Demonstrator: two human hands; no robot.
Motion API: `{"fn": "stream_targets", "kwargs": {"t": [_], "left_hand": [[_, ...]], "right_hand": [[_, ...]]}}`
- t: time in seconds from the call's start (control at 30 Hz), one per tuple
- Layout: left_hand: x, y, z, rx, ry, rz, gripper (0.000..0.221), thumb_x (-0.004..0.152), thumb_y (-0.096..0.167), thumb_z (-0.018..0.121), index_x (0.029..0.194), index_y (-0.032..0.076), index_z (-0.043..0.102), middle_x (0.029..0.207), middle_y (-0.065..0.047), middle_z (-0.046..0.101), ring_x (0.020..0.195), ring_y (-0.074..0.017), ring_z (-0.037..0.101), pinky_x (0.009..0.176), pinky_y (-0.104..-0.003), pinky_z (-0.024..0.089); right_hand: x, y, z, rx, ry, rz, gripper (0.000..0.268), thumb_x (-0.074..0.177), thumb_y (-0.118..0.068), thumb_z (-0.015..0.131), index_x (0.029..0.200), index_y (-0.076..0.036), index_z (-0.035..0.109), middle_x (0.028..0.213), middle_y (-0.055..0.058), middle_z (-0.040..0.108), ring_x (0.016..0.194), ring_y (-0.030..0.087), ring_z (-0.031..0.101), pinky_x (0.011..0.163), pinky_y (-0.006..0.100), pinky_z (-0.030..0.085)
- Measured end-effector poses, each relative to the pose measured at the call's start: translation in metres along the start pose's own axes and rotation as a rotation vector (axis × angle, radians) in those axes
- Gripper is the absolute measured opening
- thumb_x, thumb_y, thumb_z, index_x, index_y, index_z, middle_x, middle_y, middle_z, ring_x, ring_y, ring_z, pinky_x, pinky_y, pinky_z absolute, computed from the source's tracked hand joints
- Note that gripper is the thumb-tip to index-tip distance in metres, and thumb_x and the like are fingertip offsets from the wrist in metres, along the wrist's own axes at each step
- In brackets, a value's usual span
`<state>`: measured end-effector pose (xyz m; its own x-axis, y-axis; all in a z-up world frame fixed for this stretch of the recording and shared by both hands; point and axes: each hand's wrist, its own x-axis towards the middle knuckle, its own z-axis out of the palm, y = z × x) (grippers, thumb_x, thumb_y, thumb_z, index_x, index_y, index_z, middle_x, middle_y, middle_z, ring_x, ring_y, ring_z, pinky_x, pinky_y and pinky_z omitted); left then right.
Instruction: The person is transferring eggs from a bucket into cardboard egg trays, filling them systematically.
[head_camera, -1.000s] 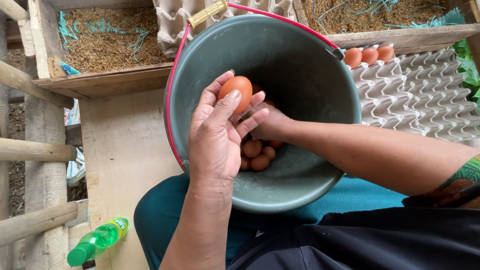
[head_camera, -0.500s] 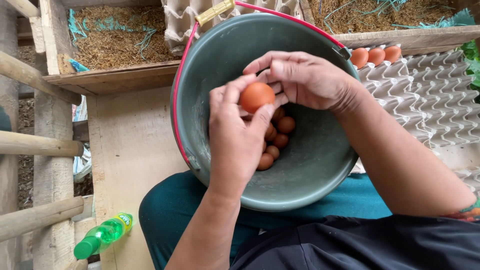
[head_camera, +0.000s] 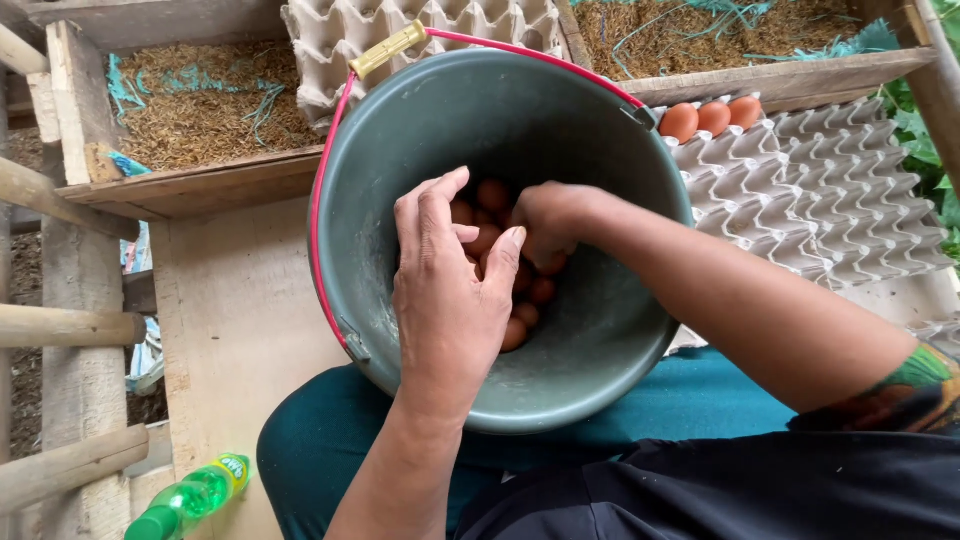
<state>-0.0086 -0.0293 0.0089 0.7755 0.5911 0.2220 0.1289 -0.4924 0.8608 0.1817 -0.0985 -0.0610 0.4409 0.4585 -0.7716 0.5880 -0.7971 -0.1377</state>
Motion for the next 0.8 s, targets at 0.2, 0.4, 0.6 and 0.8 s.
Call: {"fn": "stream_targets", "kwargs": {"t": [0.2,0.4,0.6,0.8], "left_hand": [[-0.001,-0.003,0.001,-0.020,-0.035,-0.016,0.059,0.084,0.015,0.076,0.136,0.006,0.051,0.134,-0.014,0.055,0.098,-0.0233,0.072,0.085,-0.038,0.063],[-0.003,-0.006,0.004,0.030,-0.044,-0.004,0.058,0.084,0.018,0.076,0.137,0.009,0.054,0.133,-0.009,0.058,0.095,-0.0197,0.073,0.093,-0.042,0.050],[0.000,-0.005,0.004,0.046,-0.098,-0.027,0.058,0.086,0.018,0.075,0.138,0.008,0.052,0.134,-0.012,0.058,0.101,-0.0222,0.075,0.090,-0.039,0.061],[-0.002,-0.003,0.001,0.053,-0.092,-0.005,0.056,0.086,0.017,0.074,0.136,0.007,0.053,0.135,-0.014,0.056,0.105,-0.0268,0.073,0.087,-0.041,0.061]], "right_hand": [[0.005,-0.005,0.023,0.004,0.054,0.011,0.026,0.070,-0.010,0.074,0.095,-0.006,0.079,0.077,0.009,0.074,0.067,0.023,0.068,0.061,0.033,0.057],[0.020,-0.004,0.038,0.015,0.119,0.024,0.022,0.077,-0.017,0.076,0.095,-0.005,0.077,0.084,0.010,0.077,0.072,0.023,0.072,0.064,0.033,0.058],[0.036,-0.001,0.043,-0.058,0.277,-0.001,0.020,0.087,-0.014,0.065,0.102,-0.005,0.076,0.114,0.021,0.064,0.083,0.032,0.069,0.072,0.041,0.061],[0.028,-0.003,0.033,-0.195,0.322,-0.073,0.015,0.084,-0.014,0.068,0.090,-0.003,0.075,0.094,0.017,0.071,0.077,0.032,0.070,0.065,0.042,0.059]]}}
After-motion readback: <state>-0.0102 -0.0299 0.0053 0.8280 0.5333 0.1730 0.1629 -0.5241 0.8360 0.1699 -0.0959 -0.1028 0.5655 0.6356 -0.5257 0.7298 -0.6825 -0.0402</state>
